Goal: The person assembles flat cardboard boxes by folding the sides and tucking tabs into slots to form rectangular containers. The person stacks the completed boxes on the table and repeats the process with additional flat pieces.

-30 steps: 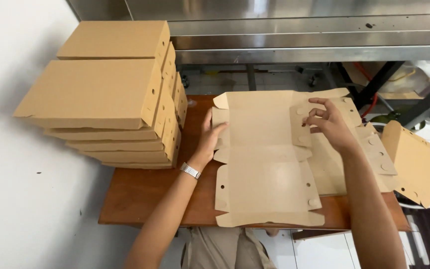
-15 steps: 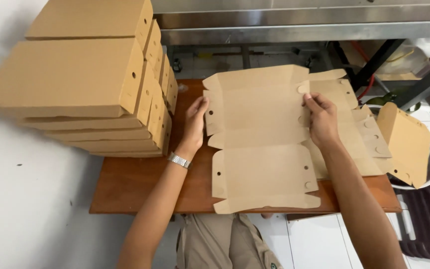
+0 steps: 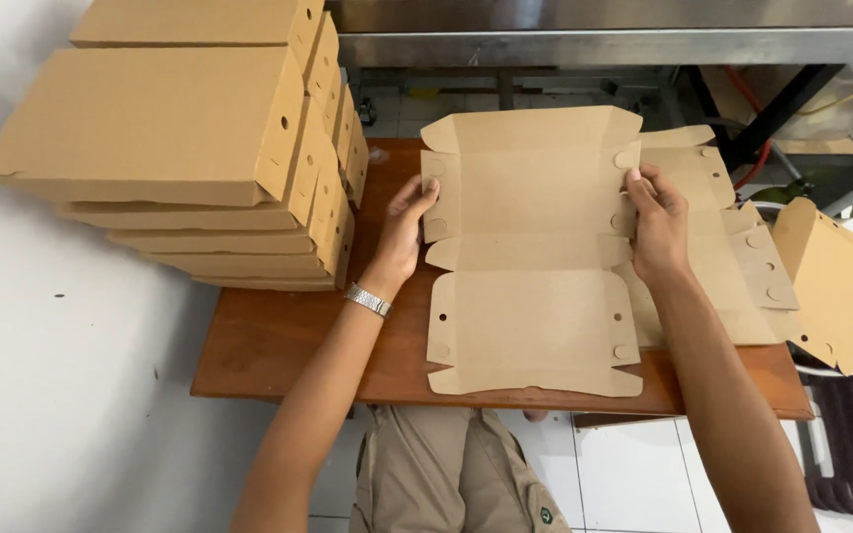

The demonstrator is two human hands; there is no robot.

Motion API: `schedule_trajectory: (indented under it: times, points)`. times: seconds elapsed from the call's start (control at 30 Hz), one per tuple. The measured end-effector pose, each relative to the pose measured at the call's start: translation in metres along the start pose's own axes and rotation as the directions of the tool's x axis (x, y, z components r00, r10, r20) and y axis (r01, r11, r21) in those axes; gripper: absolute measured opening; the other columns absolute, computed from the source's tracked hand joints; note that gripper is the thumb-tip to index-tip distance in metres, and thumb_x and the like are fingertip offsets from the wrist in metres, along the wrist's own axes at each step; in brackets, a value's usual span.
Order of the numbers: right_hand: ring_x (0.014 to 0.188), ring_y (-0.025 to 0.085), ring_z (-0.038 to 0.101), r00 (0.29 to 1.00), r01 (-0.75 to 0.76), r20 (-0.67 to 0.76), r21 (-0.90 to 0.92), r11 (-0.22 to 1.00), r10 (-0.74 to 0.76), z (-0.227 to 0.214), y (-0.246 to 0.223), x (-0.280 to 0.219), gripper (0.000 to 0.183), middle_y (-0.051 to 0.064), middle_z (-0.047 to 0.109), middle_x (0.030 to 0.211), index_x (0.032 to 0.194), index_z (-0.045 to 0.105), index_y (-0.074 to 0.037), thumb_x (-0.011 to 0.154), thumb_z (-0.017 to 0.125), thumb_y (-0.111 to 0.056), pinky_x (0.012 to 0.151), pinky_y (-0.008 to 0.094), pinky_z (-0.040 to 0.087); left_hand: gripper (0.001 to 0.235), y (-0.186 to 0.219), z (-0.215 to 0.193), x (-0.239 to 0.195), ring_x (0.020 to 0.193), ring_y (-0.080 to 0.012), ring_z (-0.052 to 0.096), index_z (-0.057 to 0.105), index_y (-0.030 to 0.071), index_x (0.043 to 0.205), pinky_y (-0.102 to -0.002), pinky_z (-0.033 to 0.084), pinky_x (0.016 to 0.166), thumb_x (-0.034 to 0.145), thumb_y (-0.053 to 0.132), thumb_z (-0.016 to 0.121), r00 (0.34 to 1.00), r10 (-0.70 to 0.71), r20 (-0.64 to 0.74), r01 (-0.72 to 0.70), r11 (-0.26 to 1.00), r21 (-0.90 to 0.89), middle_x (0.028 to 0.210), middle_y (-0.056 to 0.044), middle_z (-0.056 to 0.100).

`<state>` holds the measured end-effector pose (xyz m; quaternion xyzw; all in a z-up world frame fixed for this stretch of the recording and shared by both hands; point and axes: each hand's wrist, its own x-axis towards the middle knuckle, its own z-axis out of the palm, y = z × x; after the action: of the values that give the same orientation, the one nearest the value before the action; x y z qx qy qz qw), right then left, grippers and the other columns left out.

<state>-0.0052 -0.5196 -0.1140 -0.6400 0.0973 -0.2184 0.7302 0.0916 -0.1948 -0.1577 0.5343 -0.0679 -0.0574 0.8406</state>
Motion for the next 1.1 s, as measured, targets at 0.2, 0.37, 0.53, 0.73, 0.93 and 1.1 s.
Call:
schedule_trajectory:
  times: [0.2,0.37,0.53,0.73,0.93,1.1]
  points:
    - [0.098,0.015,0.07,1.0,0.022,0.001,-0.003,1.0,-0.022,0.0,-0.007,-0.003,0.017,0.0,0.064,0.1,0.118,0.069,-0.015,0.11,0.063,-0.028,0.085,0.038,0.064,0.035,-0.002,-0.003,-0.001,0.106,-0.0148,0.061,0.071,0.019,0.125,-0.037,0.055,0.095,0.094,0.035,0.077,1.0,0.023,0.012,-0.023,0.999,0.041,0.111,0.0,0.067]
    - [0.1,0.018,0.071,1.0,0.031,-0.002,0.007,1.0,-0.031,0.008,-0.016,-0.01,0.018,0.002,0.064,0.101,0.12,0.07,-0.013,0.109,0.064,-0.027,0.087,0.042,0.064,0.037,0.0,0.0,-0.005,0.107,-0.0136,0.057,0.071,0.019,0.125,-0.037,0.052,0.098,0.094,0.037,0.078,0.999,0.041,0.004,-0.042,0.998,0.048,0.112,0.001,0.065]
    - [0.093,0.013,0.069,1.0,-0.018,0.01,0.037,0.999,0.018,-0.008,0.004,0.006,0.015,-0.001,0.062,0.095,0.117,0.069,-0.015,0.108,0.063,-0.024,0.084,0.035,0.064,0.041,0.052,0.031,-0.038,0.112,-0.0145,0.059,0.067,0.018,0.13,-0.038,0.051,0.102,0.094,0.035,0.076,1.0,0.024,0.017,-0.025,0.997,0.067,0.118,-0.002,0.066]
    - [0.09,0.011,0.066,0.993,-0.029,0.12,0.083,0.996,0.019,0.011,-0.033,-0.018,0.026,-0.001,0.064,0.1,0.125,0.061,-0.011,0.1,0.066,-0.014,0.084,0.032,0.061,0.065,0.077,0.049,-0.06,0.125,-0.0263,0.058,0.045,0.01,0.148,-0.046,0.046,0.11,0.095,0.029,0.075,0.997,0.075,0.013,-0.076,0.982,0.175,0.135,-0.018,0.06]
    - [0.098,0.014,0.068,0.983,0.07,0.162,0.098,0.993,-0.085,0.02,-0.032,-0.023,0.041,0.002,0.063,0.111,0.138,0.056,-0.011,0.099,0.064,-0.004,0.089,0.034,0.061,0.061,0.05,0.042,-0.048,0.134,-0.0344,0.051,0.045,0.008,0.149,-0.05,0.044,0.112,0.094,0.012,0.071,0.955,0.295,-0.015,-0.271,0.895,0.354,0.145,-0.023,0.051]
    - [0.102,0.016,0.068,0.969,0.193,0.146,0.042,0.98,-0.197,0.017,-0.023,-0.021,0.036,0.003,0.063,0.116,0.135,0.059,-0.012,0.102,0.064,0.0,0.09,0.035,0.062,0.062,0.035,0.039,-0.044,0.135,-0.0374,0.049,0.043,0.006,0.148,-0.055,0.043,0.112,0.093,0.01,0.07,0.931,0.362,-0.036,-0.322,0.865,0.384,0.144,-0.024,0.047]
